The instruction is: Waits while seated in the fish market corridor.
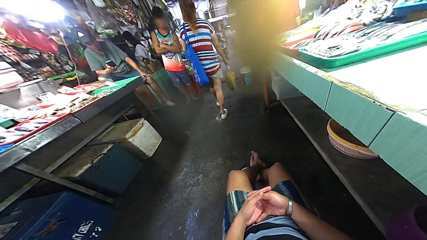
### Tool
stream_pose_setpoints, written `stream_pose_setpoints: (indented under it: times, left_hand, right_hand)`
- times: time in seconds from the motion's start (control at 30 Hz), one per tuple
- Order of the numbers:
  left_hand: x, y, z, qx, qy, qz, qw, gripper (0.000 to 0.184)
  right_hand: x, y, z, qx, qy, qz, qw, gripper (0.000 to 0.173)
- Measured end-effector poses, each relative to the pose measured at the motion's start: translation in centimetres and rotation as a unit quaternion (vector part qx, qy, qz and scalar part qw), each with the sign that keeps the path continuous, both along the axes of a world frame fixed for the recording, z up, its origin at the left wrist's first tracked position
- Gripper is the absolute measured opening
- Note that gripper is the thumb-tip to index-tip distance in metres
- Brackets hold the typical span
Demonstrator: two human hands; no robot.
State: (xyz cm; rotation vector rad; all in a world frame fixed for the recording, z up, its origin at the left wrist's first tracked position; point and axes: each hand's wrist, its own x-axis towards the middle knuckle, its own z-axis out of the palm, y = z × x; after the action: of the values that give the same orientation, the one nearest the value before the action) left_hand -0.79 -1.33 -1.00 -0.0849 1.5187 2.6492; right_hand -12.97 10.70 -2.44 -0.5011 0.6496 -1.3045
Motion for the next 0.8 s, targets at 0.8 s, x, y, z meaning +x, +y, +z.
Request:
stream_pose_setpoints:
  times: [0.8]
  left_hand:
    - [-0.09, 0.01, -0.08, 0.0, -0.001, 0.004, 1.0, 0.049]
  right_hand:
    - [-0.03, -0.01, 0.01, -0.006, -0.005, -0.001, 1.0, 0.042]
